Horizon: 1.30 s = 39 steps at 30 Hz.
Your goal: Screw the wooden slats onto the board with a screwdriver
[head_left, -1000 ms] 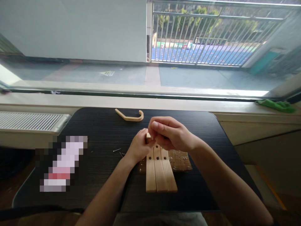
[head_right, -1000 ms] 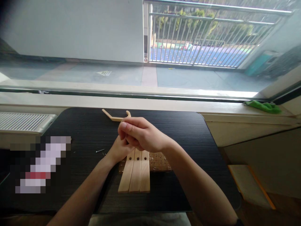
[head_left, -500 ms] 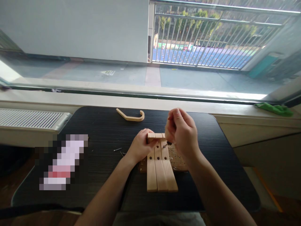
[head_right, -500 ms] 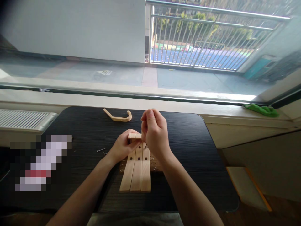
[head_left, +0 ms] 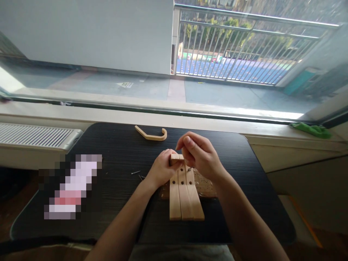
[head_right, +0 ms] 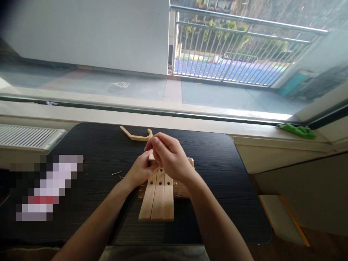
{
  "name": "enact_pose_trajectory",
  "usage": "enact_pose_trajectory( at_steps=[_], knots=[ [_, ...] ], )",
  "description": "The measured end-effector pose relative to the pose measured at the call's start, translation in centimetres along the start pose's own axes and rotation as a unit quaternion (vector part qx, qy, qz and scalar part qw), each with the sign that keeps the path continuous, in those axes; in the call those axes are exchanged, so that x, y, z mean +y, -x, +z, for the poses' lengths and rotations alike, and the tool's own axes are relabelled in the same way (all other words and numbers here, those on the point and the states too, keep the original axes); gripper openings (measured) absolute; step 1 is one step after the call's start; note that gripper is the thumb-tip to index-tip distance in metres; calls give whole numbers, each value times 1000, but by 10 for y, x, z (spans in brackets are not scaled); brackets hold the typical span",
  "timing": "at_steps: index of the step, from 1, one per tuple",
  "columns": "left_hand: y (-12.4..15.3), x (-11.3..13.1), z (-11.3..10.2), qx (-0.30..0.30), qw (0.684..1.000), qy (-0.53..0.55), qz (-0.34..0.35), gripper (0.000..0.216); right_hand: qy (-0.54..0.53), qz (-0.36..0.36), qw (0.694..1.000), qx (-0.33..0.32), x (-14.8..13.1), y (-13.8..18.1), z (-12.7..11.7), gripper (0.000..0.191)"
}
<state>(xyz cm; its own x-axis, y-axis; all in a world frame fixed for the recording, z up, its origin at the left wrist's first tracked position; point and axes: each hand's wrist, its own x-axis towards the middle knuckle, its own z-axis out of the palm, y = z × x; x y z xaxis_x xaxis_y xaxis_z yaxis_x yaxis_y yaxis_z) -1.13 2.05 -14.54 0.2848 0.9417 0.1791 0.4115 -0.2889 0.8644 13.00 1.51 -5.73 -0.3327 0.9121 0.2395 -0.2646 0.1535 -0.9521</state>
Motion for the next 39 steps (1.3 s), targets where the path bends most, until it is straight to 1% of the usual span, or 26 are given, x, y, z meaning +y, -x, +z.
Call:
enact_pose_trajectory(
  at_steps=[3, 6, 10, 13, 15, 18, 23, 27, 33, 36, 39],
  knots=[
    [1, 1, 0, 8, 1000, -12, -7, 16, -52, 48, 990, -125, -1, -1, -10, 28],
    [2, 2, -1, 13, 1000, -13, -4, 12, -73, 79, 972, -207, -3, -2, -17, 28],
    [1, 3, -3, 3, 1000, -23, -6, 8, -82, 105, 955, -265, -5, -4, -24, 29],
    [1, 2, -2, 1, 1000, -18, -8, 10, -100, 102, 950, -278, -1, -7, -29, 37],
    [1, 1, -1, 1, 1000, -3, -3, 12, -110, 96, 956, -255, 4, -8, -31, 38],
    [1, -1, 0, -1, 1000, 8, 5, 12, -109, 90, 969, -201, 8, -6, -30, 34],
    [1, -1, 0, -5, 1000, 5, -3, 9, -79, 72, 988, -111, 5, 2, -19, 35],
    [1, 1, -1, -5, 1000, -1, 0, 11, -58, 46, 997, -27, 5, 8, -11, 35],
    [1, 2, -1, -4, 1000, -4, -4, 11, -34, 3, 995, 92, 12, 11, -2, 34],
    [2, 4, -2, -6, 1000, -5, -9, 10, -22, -20, 989, 146, 14, 13, 4, 33],
    [2, 4, -2, -8, 1000, -6, -12, 10, 0, -47, 976, 212, 16, 16, 11, 34]
  ],
)
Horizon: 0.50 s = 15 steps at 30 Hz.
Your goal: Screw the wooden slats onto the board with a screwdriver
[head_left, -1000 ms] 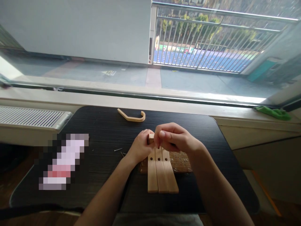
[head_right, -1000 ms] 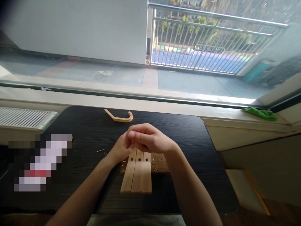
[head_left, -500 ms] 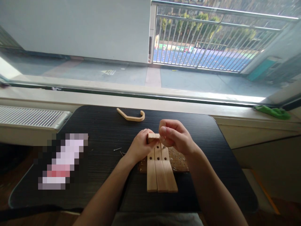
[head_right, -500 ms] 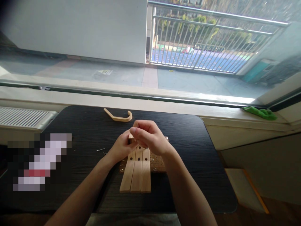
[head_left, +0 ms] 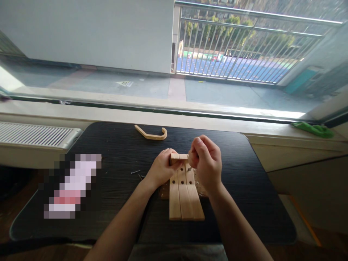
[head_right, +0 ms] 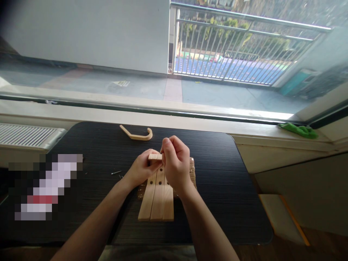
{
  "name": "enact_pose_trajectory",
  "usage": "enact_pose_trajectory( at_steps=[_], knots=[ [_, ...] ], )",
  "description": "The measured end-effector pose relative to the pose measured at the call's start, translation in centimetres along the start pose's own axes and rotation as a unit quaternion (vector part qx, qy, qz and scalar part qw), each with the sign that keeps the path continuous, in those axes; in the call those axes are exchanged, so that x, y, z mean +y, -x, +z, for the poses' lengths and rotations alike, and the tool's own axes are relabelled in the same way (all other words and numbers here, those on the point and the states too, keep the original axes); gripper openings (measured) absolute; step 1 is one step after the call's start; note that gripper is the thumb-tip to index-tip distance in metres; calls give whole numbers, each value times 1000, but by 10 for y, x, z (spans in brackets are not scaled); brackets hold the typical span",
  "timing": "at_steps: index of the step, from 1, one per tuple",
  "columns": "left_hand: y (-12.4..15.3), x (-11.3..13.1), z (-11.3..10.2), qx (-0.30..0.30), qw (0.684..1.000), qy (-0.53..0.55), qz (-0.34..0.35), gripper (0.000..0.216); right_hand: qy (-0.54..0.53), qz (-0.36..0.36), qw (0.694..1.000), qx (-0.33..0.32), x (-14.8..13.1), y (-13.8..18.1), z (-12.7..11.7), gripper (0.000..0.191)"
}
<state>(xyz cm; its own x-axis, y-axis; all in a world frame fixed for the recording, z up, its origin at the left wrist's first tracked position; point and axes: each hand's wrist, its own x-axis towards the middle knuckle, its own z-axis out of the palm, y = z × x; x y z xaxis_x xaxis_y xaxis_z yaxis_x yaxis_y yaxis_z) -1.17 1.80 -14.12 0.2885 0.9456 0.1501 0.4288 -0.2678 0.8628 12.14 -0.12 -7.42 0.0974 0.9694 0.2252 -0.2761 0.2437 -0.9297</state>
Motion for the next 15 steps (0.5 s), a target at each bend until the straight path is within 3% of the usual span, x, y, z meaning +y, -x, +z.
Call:
enact_pose_trajectory(
  at_steps=[2, 4, 10, 15],
  knots=[
    [0, -1, 0, 2, 1000, 0, 2, 11, 31, -19, 999, 30, 1, 3, 3, 35],
    [0, -1, 0, 3, 1000, 3, 8, 14, 74, -22, 997, 15, 1, 6, 4, 34],
    [-1, -2, 0, 5, 1000, 11, 5, 12, 62, 58, 990, -114, -10, 6, -1, 10],
    [0, -1, 0, 8, 1000, 17, 5, 14, 55, 115, 966, -225, -19, -3, -13, 15]
  ],
)
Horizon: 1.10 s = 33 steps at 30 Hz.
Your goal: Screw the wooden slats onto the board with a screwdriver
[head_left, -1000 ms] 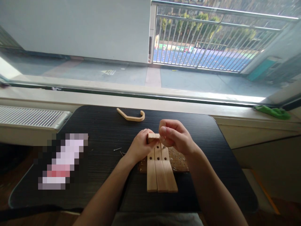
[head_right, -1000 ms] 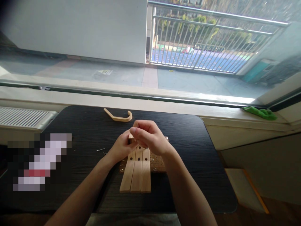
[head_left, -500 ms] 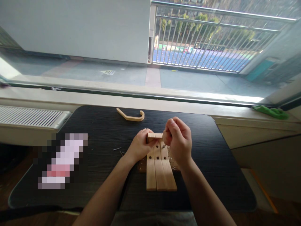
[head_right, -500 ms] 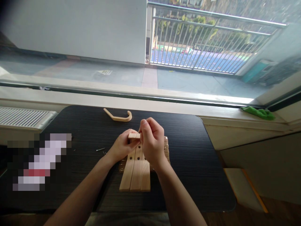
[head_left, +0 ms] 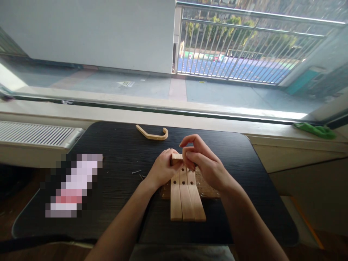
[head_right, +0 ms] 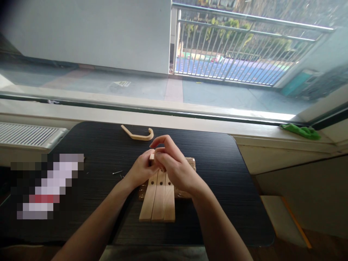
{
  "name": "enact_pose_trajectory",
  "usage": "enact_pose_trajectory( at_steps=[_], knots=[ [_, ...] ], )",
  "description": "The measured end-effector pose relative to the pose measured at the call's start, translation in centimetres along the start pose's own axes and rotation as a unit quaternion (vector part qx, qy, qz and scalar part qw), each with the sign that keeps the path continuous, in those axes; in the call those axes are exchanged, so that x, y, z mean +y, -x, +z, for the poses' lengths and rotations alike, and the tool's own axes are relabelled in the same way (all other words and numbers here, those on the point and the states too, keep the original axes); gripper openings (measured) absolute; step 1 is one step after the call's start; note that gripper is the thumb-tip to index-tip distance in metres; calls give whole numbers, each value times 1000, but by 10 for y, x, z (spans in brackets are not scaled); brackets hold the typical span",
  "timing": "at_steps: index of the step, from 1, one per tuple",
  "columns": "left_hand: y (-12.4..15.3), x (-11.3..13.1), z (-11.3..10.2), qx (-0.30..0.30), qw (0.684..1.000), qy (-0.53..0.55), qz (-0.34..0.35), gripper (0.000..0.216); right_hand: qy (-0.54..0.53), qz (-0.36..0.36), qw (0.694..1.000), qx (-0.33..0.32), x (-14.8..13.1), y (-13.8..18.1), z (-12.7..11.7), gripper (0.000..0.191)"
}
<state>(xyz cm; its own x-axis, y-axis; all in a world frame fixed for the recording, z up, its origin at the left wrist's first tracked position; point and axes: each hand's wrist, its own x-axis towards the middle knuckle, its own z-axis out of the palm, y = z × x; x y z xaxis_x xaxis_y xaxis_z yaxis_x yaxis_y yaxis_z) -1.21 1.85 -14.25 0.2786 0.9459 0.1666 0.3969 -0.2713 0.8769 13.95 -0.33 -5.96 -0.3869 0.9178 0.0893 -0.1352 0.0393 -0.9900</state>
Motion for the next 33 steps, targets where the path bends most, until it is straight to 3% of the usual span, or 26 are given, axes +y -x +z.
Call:
enact_pose_trajectory(
  at_steps=[4, 10, 13, 16, 20, 27, 33],
  knots=[
    [0, -2, 1, -9, 1000, -3, -5, 9, 8, -20, 996, -83, -1, -5, -17, 15],
    [0, 1, 0, -9, 1000, -18, -10, 11, 176, -86, 974, -113, -15, -14, -31, 45],
    [0, 1, 0, -3, 1000, -18, -5, 6, 209, -97, 963, -139, -21, -19, -32, 42],
    [0, 0, -1, -8, 1000, -28, 4, 6, 103, -59, 964, -239, -19, -23, -34, 23],
    [2, -1, -2, -12, 999, -36, -5, 6, -56, 1, 942, -332, -9, -29, -38, 21],
    [0, -1, 0, -12, 1000, -17, -11, 9, -121, 11, 951, -284, -1, -27, -35, 22],
    [-1, -1, 0, -15, 1000, -12, -10, 10, -133, -11, 972, -195, 6, -17, -32, 22]
  ],
)
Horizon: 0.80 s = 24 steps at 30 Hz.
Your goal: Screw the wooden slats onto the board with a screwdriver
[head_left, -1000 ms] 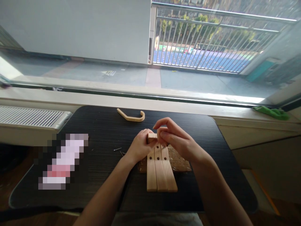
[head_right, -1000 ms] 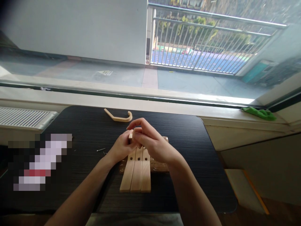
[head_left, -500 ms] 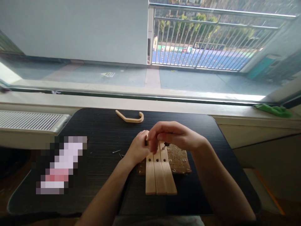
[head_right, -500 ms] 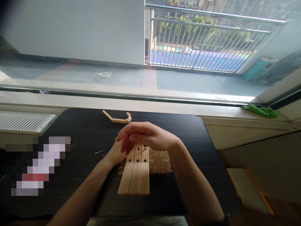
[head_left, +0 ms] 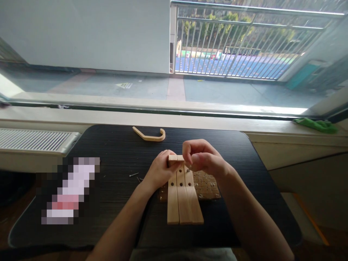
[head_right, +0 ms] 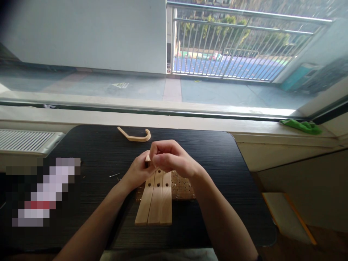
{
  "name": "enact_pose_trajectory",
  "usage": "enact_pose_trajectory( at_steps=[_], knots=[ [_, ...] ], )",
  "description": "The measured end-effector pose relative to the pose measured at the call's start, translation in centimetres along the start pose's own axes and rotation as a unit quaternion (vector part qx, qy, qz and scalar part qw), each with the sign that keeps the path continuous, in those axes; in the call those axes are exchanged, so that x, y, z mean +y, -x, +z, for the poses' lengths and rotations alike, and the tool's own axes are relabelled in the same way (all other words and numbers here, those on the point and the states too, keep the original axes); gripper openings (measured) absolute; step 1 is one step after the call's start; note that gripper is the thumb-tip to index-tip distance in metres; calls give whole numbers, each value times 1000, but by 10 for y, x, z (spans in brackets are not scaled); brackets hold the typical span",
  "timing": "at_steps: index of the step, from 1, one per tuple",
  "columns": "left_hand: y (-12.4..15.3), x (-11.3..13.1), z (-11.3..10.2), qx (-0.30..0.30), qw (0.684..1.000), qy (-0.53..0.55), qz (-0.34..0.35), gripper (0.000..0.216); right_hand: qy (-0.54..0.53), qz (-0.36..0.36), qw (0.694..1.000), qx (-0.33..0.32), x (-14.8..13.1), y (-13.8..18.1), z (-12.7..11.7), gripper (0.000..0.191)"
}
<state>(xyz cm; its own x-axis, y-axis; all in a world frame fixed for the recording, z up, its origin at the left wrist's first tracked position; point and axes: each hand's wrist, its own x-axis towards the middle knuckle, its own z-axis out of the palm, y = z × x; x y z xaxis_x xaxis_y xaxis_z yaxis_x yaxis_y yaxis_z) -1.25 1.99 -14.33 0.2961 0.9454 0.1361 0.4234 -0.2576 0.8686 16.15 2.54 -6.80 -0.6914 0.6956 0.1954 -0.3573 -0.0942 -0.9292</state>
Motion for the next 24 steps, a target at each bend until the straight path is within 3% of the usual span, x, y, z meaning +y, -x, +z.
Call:
enact_pose_trajectory(
  at_steps=[8, 15, 19, 24],
  knots=[
    [1, -2, 1, -2, 1000, 1, -2, 10, 61, -8, 993, 96, 1, -1, 16, 21],
    [0, 1, 0, 3, 1000, 3, -7, 14, 84, -34, 970, 227, 2, -3, 28, 24],
    [0, 2, 0, 6, 1000, 3, -7, 13, 96, -50, 948, 299, 5, -6, 33, 26],
    [1, 2, 0, 8, 1000, 3, -8, 12, 126, -92, 899, 409, 12, -6, 43, 25]
  ],
)
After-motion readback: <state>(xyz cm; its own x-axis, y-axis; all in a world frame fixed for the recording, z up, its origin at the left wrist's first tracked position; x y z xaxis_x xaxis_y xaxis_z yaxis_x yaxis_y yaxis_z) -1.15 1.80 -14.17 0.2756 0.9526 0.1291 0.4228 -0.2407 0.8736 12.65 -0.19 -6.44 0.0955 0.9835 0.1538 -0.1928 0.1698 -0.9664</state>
